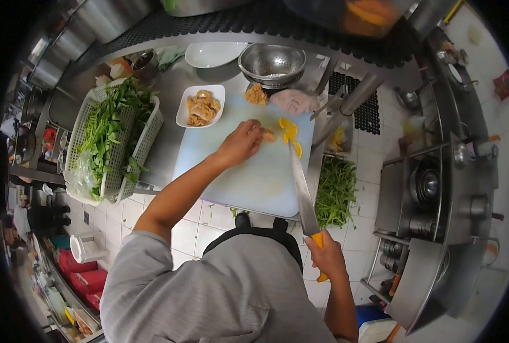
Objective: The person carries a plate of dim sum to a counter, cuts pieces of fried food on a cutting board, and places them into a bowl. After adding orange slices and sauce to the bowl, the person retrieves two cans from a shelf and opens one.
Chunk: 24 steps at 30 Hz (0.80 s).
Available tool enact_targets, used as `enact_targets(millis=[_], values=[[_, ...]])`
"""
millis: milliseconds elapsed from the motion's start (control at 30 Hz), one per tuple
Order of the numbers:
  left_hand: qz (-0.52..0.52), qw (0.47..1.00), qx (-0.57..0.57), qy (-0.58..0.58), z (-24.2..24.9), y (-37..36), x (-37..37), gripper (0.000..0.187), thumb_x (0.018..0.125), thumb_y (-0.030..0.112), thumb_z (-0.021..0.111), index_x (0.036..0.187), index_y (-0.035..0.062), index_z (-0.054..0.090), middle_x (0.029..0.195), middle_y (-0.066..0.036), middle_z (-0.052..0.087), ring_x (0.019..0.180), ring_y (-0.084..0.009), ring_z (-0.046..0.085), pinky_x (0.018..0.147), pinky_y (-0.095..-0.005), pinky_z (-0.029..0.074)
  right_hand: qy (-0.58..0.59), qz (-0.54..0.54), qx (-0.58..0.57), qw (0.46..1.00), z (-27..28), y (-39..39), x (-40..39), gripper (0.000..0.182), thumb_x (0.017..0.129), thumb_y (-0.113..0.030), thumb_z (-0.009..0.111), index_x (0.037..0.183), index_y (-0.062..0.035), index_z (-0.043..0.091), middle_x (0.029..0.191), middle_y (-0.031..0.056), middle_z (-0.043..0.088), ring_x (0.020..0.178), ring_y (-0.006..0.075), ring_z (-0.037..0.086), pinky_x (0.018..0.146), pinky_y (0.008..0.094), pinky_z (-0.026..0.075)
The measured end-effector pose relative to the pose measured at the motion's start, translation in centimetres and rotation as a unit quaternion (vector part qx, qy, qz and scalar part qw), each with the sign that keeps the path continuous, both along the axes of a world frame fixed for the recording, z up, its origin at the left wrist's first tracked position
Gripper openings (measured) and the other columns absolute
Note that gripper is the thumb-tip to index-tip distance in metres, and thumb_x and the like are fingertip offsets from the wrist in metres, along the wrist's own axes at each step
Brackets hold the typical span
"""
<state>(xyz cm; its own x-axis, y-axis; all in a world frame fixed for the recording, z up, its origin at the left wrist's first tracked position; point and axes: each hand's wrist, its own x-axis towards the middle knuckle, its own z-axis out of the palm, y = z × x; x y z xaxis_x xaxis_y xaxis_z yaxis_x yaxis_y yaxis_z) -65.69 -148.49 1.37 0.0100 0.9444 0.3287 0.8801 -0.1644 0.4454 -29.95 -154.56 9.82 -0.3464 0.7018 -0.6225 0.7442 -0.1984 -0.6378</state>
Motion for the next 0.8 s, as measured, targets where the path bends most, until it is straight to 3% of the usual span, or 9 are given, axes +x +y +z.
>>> enact_targets(millis=[67,133,233,267,367,500,567,800], values=[[-0.063,0.998,0.014,0.012,0.8,-3.6,1.0,0.036,0.074,0.004,0.066,0.107,0.0077,0.051,0.116,-0.012,0.048,0.101,-0.0322,0.051,0.082,-0.0403,0.049,-0.013,0.018,0.0,1.0,1.0,0.7,-0.3,0.03,0.088,-0.031,0.059,0.089,-0.0024,0.05,0.053,0.008,0.054,0.044,0.0174,0.056,0.047,0.0323,0.046],[-0.061,0.998,0.017,0.001,0.5,-6.2,2.4,0.034,0.074,0.003,0.066,0.104,0.0076,0.052,0.115,-0.012,0.048,0.101,-0.0317,0.051,0.081,-0.04,0.049,-0.032,0.034,-0.005,0.999,1.2,1.2,-0.5,0.033,0.088,-0.033,0.059,0.089,-0.0021,0.05,0.055,0.0101,0.056,0.046,0.0211,0.059,0.049,0.0346,0.047],[-0.039,0.997,0.022,-0.056,-0.3,-8.1,3.8,0.032,0.074,0.001,0.067,0.102,0.0073,0.053,0.114,-0.012,0.048,0.1,-0.0315,0.051,0.081,-0.0392,0.049,-0.099,0.151,0.089,0.979,1.1,2.2,-0.9,0.04,0.087,-0.04,0.059,0.094,-0.0015,0.051,0.066,0.0208,0.062,0.063,0.0399,0.062,0.06,0.0456,0.05],[-0.02,0.994,0.018,-0.102,-0.4,-8.3,4.0,0.032,0.074,0.001,0.067,0.103,0.0072,0.053,0.114,-0.012,0.048,0.1,-0.0317,0.051,0.082,-0.0387,0.048,-0.1,0.152,0.088,0.979,1.2,2.5,-1.2,0.04,0.087,-0.04,0.059,0.094,-0.0015,0.051,0.066,0.0208,0.062,0.063,0.0399,0.062,0.06,0.0456,0.05],[0.005,0.994,0.018,-0.112,-0.4,-8.6,4.1,0.035,0.073,-0.001,0.066,0.105,0.0066,0.053,0.113,-0.012,0.049,0.099,-0.032,0.051,0.083,-0.0382,0.047,-0.112,0.261,0.243,0.928,1.3,3.3,-1.8,0.042,0.088,-0.04,0.058,0.097,0.0003,0.051,0.068,0.0203,0.063,0.066,0.0395,0.063,0.063,0.0471,0.05],[0.005,0.998,0.05,-0.041,0.3,-7.5,3.3,0.039,0.072,-0.003,0.065,0.108,0.0067,0.053,0.111,-0.012,0.049,0.098,-0.0328,0.052,0.084,-0.0387,0.046,-0.154,0.309,0.263,0.901,2.5,4.4,-2.7,0.044,0.088,-0.04,0.058,0.102,0.0011,0.052,0.068,0.0195,0.063,0.064,0.0374,0.064,0.062,0.0459,0.05],[0.004,0.996,-0.011,-0.091,0.3,-7.2,3.0,0.04,0.072,-0.005,0.062,0.109,0.0065,0.053,0.109,-0.012,0.05,0.099,-0.0339,0.051,0.084,-0.0392,0.046,-0.159,0.315,0.267,0.897,2.9,4.5,-2.9,0.042,0.088,-0.039,0.058,0.101,0.0008,0.051,0.067,0.0193,0.063,0.064,0.037,0.064,0.062,0.0459,0.05],[-0.01,0.989,-0.109,-0.095,1.4,-6.0,2.4,0.039,0.074,-0.004,0.057,0.111,0.0057,0.053,0.111,-0.013,0.05,0.102,-0.0339,0.05,0.088,-0.0402,0.045,-0.231,0.375,0.279,0.853,4.5,5.4,-3.4,0.034,0.089,-0.032,0.059,0.094,-0.0005,0.047,0.066,0.0177,0.063,0.061,0.0349,0.064,0.057,0.0438,0.051]])
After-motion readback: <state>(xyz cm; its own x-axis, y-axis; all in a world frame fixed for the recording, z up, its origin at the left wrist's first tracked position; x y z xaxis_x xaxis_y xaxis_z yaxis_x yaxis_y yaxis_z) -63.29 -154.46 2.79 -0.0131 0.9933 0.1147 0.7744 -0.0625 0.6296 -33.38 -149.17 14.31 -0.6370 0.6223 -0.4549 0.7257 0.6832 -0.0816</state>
